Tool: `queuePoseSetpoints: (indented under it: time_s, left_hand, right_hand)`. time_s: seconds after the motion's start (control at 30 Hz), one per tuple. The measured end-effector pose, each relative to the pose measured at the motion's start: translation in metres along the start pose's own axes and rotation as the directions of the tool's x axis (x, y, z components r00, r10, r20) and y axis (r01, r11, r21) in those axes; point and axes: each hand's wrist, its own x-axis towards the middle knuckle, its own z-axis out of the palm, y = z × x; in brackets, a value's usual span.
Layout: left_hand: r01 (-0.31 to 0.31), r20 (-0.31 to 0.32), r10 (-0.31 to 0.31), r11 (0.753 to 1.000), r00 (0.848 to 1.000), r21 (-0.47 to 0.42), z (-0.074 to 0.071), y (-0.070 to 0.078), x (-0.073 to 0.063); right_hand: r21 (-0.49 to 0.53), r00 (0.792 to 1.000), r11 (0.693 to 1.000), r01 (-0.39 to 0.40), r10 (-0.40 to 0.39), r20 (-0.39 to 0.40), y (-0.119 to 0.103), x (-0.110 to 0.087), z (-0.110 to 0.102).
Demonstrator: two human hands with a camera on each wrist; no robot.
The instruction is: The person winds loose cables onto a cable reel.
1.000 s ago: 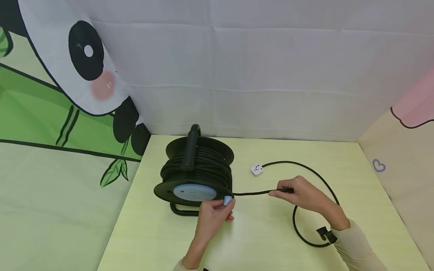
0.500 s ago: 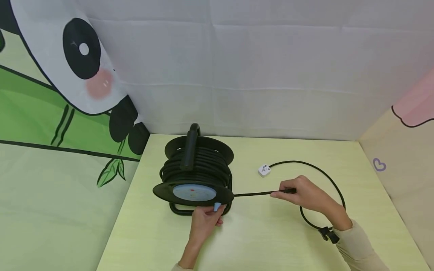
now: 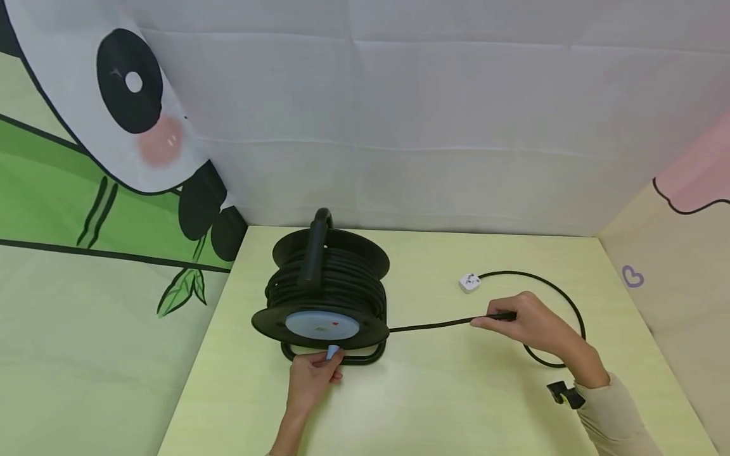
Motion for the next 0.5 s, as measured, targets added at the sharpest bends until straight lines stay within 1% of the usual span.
queuePoseSetpoints:
  time_s: [0.1, 0.2, 0.27, 0.33, 0.5]
  left_hand:
    - [0.017, -0.029, -0.017, 1.0, 0.999, 0.01, -0.012, -0.001, 0.002]
    - [0.024, -0.059, -0.024, 1.0, 0.998, -0.004, -0.024, -0.002, 0.005]
    - [0.027, -0.082, -0.027, 1.0, 0.996, -0.003, -0.033, -0.001, 0.005]
    - [0.025, -0.1, -0.025, 1.0, 0.995, -0.002, -0.042, 0.001, 0.005]
    - [0.027, -0.144, -0.021, 0.999, 0.989, 0.044, -0.063, 0.012, 0.003]
  right_hand:
    - [-0.002, 1.0, 1.0, -0.011, 0.011, -0.012, 0.002, -0.001, -0.003]
    - [-0.003, 1.0, 1.0, -0.02, 0.02, -0.022, 0.001, -0.002, -0.007]
    - [-0.005, 0.999, 0.999, -0.035, 0.035, -0.021, 0.001, -0.003, -0.009]
    - [-0.004, 0.998, 0.999, -0.053, 0.053, -0.018, 0.001, -0.004, -0.011]
    - [-0.007, 0.994, 0.994, -0.107, 0.107, -0.014, 0.003, -0.006, -0.016]
